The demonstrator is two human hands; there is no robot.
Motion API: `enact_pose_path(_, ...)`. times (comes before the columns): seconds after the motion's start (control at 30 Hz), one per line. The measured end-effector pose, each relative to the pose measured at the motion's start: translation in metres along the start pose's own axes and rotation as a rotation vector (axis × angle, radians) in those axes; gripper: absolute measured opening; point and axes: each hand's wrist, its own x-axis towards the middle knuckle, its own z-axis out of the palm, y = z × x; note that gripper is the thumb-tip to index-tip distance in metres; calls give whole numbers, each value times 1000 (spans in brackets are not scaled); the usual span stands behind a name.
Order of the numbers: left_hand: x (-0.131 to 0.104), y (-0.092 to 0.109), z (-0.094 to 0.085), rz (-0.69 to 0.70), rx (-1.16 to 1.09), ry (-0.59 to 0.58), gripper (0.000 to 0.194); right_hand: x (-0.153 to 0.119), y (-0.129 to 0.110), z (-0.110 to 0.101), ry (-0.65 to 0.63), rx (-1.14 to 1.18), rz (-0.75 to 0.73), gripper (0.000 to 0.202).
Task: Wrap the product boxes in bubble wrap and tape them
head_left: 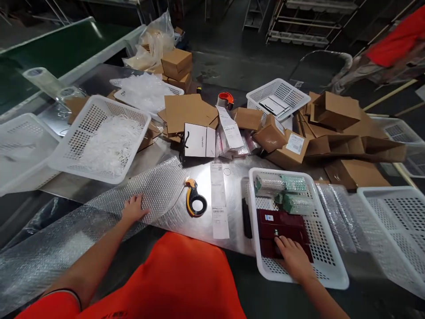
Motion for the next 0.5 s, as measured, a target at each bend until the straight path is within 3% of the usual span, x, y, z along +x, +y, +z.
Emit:
enact_pose_path(0.17, -4, 2, -5, -13, -20, -39, 89, -7, 18, 4, 79, 90, -47, 48)
enact_pose_path(0.33, -5, 2, -7, 4, -20, -31, 90, -34, 46, 5, 160, 396, 111, 46)
enact_pose_path(0.5, -4, 6, -11, 8, -24, -50, 90, -55, 37, -32, 327, 577, 396, 51)
